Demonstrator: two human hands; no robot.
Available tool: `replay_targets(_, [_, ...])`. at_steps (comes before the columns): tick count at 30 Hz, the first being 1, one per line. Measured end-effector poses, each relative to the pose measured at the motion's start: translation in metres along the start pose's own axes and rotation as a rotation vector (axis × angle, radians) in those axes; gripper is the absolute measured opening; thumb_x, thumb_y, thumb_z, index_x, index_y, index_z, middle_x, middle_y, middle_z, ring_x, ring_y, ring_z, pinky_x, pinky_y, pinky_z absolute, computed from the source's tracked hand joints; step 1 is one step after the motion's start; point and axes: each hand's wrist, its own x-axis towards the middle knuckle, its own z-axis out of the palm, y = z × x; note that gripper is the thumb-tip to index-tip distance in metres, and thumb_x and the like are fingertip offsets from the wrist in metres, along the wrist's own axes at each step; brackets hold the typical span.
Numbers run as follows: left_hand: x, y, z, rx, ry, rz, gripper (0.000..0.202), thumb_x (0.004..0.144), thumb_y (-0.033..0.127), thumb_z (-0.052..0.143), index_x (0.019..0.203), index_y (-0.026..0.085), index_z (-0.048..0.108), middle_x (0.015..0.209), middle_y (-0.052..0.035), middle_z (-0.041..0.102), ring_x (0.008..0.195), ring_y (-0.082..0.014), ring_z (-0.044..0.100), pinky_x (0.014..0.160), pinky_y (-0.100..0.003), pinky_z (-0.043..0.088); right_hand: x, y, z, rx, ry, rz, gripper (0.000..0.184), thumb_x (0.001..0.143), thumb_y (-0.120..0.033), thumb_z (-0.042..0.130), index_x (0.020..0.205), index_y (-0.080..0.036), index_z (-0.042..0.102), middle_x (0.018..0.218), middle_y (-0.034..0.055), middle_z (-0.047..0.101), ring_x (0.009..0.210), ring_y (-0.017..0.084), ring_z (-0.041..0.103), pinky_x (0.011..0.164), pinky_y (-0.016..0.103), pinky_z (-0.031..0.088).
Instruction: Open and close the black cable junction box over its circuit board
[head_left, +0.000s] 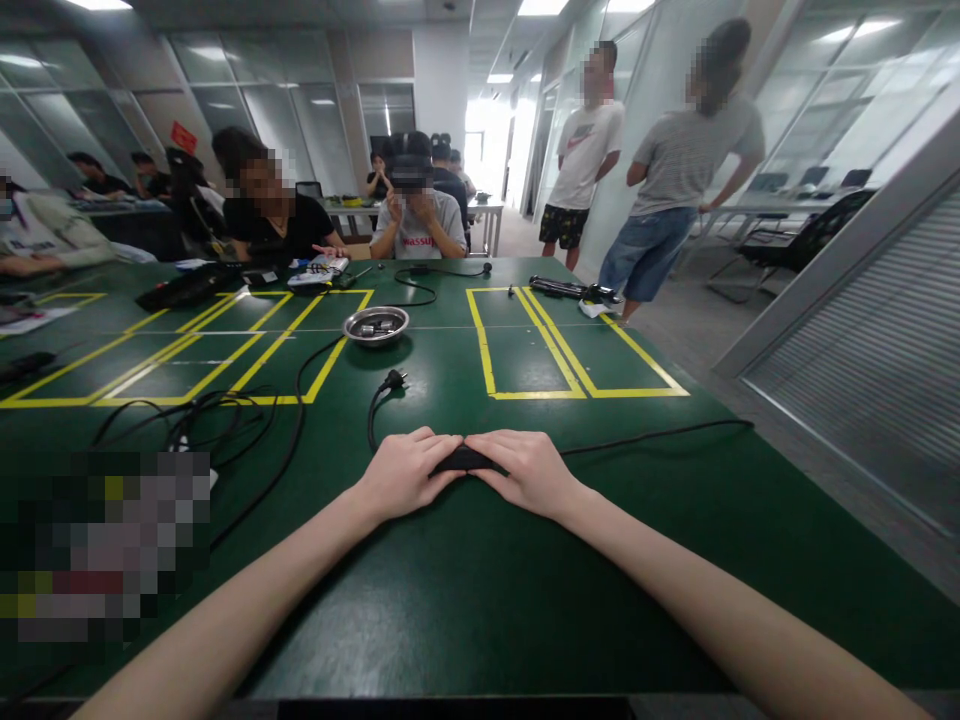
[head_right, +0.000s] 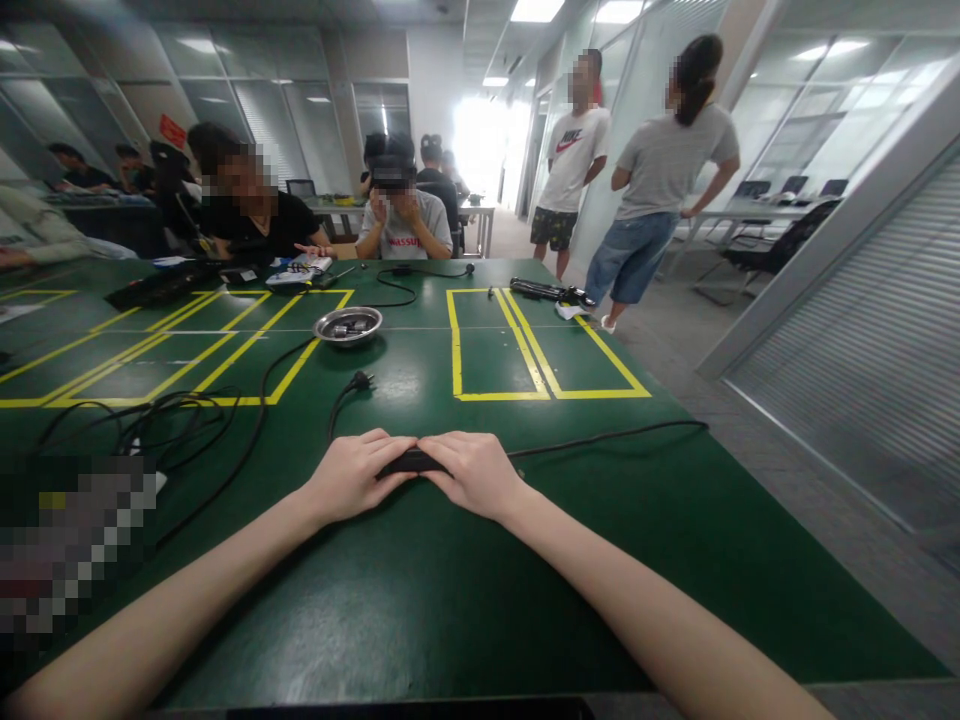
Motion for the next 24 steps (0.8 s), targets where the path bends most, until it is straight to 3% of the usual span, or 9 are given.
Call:
replay_targets(3, [0.001,0.006,0.000,-0.075,0.016,-0.051,0.047,0.097,0.047,0.061,0.132,0.016,0.064,0.117,-0.0140,0.075,0.101,-0.0280,0.070,0.090,-0.038,0.056,-0.001,-0.002,-0.002,0.004,0.018,-0.033,0.031,0.098,-0.023,0.062,0.128,-0.019,0.070,0.123,0.0122,0.076,0.112,0.027,0.074,0.098,0.042,0.061])
replay_targets(5, [0.004,0.010,-0.002,-0.187,0.008,-0.169,0.056,0.095,0.053,0.061,0.136,0.015,0.061,0.121,-0.0150,0.074,0.107,-0.0298,0.069,0.094,-0.041,0.055,-0.001,-0.004,-0.003,-0.003,0.031,-0.063,0.032,0.098,-0.020,0.060,0.129,-0.021,0.070,0.126,0.0110,0.075,0.119,0.027,0.071,0.102,0.043,0.060])
replay_targets(7, [0.007,0.013,-0.005,-0.340,-0.046,-0.312,0.044,0.104,0.049,0.045,0.124,0.018,0.068,0.117,-0.0110,0.075,0.104,-0.0268,0.071,0.089,-0.037,0.055,-0.002,-0.006,-0.004,-0.021,0.042,-0.094,0.031,0.099,-0.018,0.057,0.127,-0.021,0.071,0.127,0.0102,0.075,0.124,0.027,0.069,0.104,0.043,0.059])
replay_targets(10, [0.009,0.014,-0.011,-0.538,-0.140,-0.381,0.039,0.100,0.049,0.052,0.112,0.017,0.070,0.097,-0.0053,0.076,0.084,-0.0217,0.069,0.074,-0.031,0.053,0.000,-0.006,-0.004,-0.029,0.026,-0.053,0.032,0.098,-0.018,0.059,0.127,-0.022,0.070,0.133,0.0108,0.072,0.124,0.027,0.068,0.103,0.043,0.058])
replay_targets(14, [0.007,0.012,-0.011,-0.620,-0.079,-0.355,0.034,0.087,0.041,0.071,0.111,0.017,0.069,0.102,-0.0052,0.074,0.089,-0.0216,0.067,0.077,-0.029,0.053,0.002,-0.006,-0.009,0.081,-0.108,0.158,0.055,0.087,-0.032,0.073,0.139,-0.020,0.062,0.127,0.0137,0.073,0.108,0.028,0.073,0.093,0.041,0.060])
replay_targets(19, [0.005,0.011,-0.008,-0.549,-0.084,-0.331,0.038,0.079,0.039,0.080,0.110,0.019,0.070,0.104,-0.0060,0.074,0.092,-0.0235,0.069,0.078,-0.030,0.053,0.004,-0.008,-0.017,0.342,-0.203,0.405,0.029,0.084,-0.026,0.077,0.112,-0.021,0.076,0.102,0.0064,0.079,0.088,0.021,0.073,0.080,0.034,0.057])
replay_targets(21, [0.005,0.010,-0.010,-0.499,-0.095,-0.328,0.040,0.078,0.040,0.082,0.111,0.020,0.071,0.103,-0.0059,0.075,0.091,-0.0237,0.069,0.076,-0.030,0.053,0.005,-0.009,-0.018,0.402,-0.194,0.463,0.029,0.081,-0.024,0.081,0.110,-0.021,0.077,0.099,0.0052,0.079,0.084,0.020,0.072,0.077,0.033,0.056])
replay_targets(24, [0.005,0.006,-0.016,-0.484,-0.167,-0.319,0.032,0.083,0.041,0.077,0.106,0.020,0.074,0.091,-0.0029,0.076,0.082,-0.0214,0.069,0.072,-0.027,0.050,0.006,-0.009,-0.017,0.385,-0.165,0.443,0.032,0.079,-0.026,0.083,0.110,-0.021,0.078,0.098,0.0052,0.079,0.084,0.020,0.071,0.077,0.033,0.056])
